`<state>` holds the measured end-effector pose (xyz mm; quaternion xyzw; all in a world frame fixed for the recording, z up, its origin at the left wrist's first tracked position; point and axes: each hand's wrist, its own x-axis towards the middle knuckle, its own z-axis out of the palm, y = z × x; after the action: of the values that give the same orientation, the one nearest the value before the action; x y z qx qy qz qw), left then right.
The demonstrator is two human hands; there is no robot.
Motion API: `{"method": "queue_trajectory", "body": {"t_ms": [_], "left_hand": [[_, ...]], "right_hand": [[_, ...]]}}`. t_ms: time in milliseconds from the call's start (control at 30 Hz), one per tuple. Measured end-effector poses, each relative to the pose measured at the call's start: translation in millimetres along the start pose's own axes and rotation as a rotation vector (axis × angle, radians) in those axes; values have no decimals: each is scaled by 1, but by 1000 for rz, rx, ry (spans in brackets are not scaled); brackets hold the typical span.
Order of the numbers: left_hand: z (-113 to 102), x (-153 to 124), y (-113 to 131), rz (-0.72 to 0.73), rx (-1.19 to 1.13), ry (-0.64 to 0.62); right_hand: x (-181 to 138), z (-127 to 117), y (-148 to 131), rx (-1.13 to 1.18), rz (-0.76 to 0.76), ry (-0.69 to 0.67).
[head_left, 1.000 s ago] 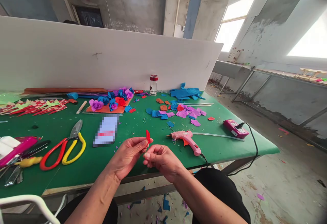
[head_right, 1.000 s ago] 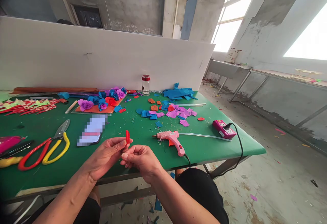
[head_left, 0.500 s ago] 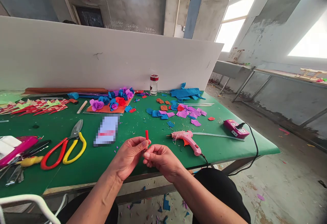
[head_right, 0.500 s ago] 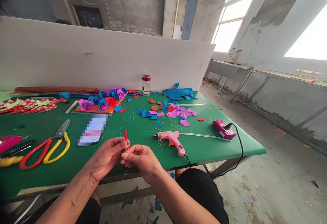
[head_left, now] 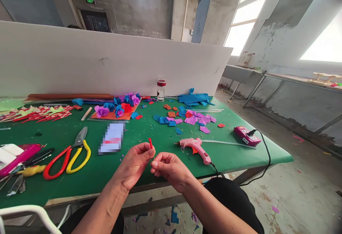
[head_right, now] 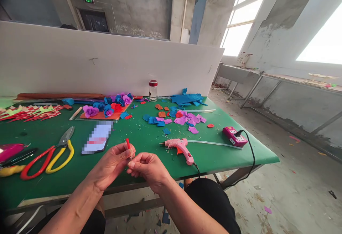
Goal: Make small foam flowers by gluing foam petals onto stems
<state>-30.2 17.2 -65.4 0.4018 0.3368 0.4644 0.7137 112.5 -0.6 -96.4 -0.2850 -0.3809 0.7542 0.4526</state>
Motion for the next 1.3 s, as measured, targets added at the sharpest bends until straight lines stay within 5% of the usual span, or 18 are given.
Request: {"method": "queue_trajectory", "body": {"t_ms": [233,800,1067,1300], "left_hand": [[-1,0,1,62,72,87],[-10,0,2,16,156,-15],[-4,2,1,20,49,94],[-4,3,2,49,11,142]], "right_hand": [[-1,1,-2,-342,-160,150],[0,-4,-1,-37,-1,35],[1,-5,2,41,33,-8],[0,-2,-5,-208,-97,53]]}}
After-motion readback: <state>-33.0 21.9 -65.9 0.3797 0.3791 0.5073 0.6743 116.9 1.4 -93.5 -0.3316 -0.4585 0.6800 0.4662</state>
